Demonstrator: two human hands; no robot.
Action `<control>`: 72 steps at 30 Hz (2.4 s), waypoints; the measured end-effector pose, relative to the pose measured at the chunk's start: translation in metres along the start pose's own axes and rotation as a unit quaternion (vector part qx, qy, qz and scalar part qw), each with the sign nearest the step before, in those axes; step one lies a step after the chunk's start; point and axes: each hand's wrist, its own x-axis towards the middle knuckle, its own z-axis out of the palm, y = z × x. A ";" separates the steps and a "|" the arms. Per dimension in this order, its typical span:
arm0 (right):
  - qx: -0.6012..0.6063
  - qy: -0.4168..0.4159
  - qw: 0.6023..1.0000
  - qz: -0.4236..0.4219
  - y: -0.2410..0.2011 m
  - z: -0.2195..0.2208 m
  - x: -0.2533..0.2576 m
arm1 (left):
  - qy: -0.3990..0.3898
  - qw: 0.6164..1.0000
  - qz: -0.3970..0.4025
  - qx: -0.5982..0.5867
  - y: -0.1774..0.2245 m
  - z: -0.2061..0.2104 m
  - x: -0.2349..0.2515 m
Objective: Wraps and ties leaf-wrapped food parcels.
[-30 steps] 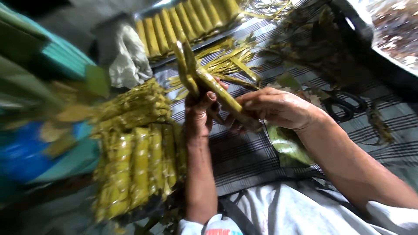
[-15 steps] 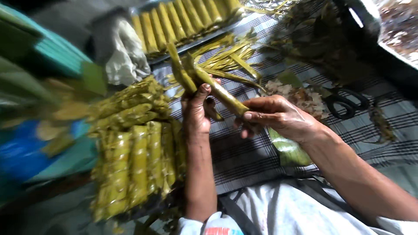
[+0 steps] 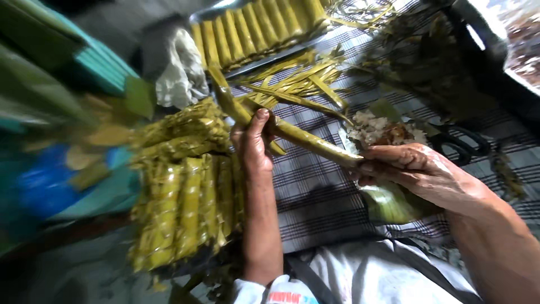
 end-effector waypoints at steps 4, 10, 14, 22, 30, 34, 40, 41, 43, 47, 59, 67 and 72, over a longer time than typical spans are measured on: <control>-0.033 0.075 0.997 0.000 -0.001 -0.005 0.008 | -0.033 0.998 -0.047 -0.011 0.005 -0.005 -0.004; 0.265 0.141 0.951 0.076 0.009 -0.004 0.031 | -0.065 0.991 -0.094 -0.070 0.005 -0.004 -0.006; 0.385 0.129 0.910 0.080 0.014 0.001 0.034 | -0.102 0.985 -0.091 -0.102 0.003 -0.006 -0.006; 0.491 0.119 0.860 0.067 0.016 0.007 0.037 | -0.178 0.969 -0.091 -0.145 -0.004 -0.012 -0.003; 0.436 0.159 0.884 0.045 0.016 0.013 0.044 | -0.382 0.842 -0.229 -0.304 -0.012 -0.013 0.003; 0.379 0.191 0.904 0.053 0.016 0.019 0.046 | -0.419 0.791 -0.254 -0.365 -0.016 -0.006 -0.001; 0.375 0.190 0.897 0.137 0.008 0.030 0.050 | -0.395 0.820 -0.220 -0.352 -0.016 -0.006 -0.004; 0.398 0.189 0.886 0.145 0.007 0.031 0.050 | -0.392 0.826 -0.213 -0.345 -0.016 -0.006 -0.004; 0.440 0.179 0.869 0.140 0.005 0.032 0.049 | -0.379 0.844 -0.203 -0.322 -0.015 -0.006 -0.006; 0.496 0.174 0.844 0.106 0.008 0.026 0.050 | -0.346 0.877 -0.214 -0.256 -0.010 -0.003 -0.013; 0.266 -0.056 0.962 -0.031 -0.010 -0.042 0.082 | -0.272 0.947 -0.040 0.165 -0.009 0.003 -0.018; 0.224 -0.150 0.962 0.046 -0.011 -0.023 0.101 | -0.298 0.950 -0.022 0.093 -0.007 0.003 -0.016; 0.243 -0.163 0.955 0.046 -0.008 -0.020 0.103 | -0.241 0.964 -0.037 0.102 -0.007 0.004 -0.019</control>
